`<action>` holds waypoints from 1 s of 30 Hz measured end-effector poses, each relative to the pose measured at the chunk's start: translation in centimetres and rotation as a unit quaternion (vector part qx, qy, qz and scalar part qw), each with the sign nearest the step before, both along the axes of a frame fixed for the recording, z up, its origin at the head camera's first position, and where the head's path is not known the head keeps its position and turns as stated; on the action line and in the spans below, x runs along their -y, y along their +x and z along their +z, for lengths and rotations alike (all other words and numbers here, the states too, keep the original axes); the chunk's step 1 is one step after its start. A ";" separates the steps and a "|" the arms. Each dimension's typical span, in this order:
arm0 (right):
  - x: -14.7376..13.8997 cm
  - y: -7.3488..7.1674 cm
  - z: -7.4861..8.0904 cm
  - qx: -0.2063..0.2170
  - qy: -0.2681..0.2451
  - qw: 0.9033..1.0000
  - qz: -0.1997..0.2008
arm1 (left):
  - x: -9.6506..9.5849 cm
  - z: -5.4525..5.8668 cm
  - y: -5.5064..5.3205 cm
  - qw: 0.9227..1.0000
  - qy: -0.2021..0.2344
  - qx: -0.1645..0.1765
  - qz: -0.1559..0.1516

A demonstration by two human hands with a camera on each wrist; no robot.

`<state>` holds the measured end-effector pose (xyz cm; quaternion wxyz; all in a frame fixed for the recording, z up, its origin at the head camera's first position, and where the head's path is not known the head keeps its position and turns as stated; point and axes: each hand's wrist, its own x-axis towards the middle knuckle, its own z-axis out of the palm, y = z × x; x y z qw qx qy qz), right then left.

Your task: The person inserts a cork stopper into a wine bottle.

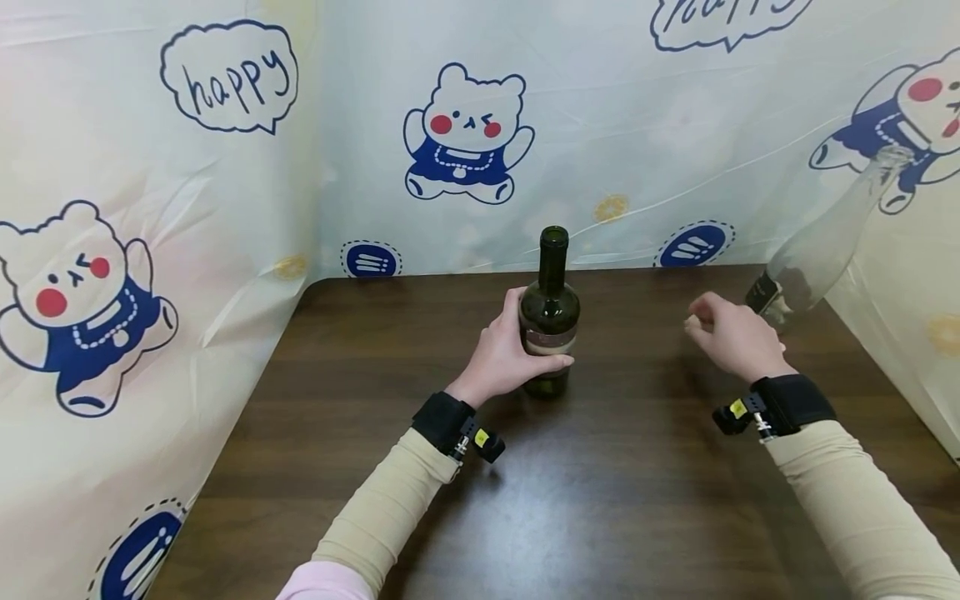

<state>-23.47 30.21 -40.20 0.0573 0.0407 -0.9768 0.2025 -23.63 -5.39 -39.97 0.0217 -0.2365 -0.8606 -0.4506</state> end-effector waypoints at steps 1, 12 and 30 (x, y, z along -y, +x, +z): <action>0.4 0.0 0.5 -0.011 -0.012 1.000 0.002 | 0.1 0.0 0.0 1.000 0.000 0.001 0.001; 5.8 0.4 6.5 -0.141 -0.159 0.977 0.024 | 0.1 0.0 -0.1 1.000 -0.005 0.002 0.003; 14.2 1.5 16.7 -0.131 -0.308 0.935 0.116 | -0.1 -0.1 -0.1 1.000 0.005 -0.001 -0.001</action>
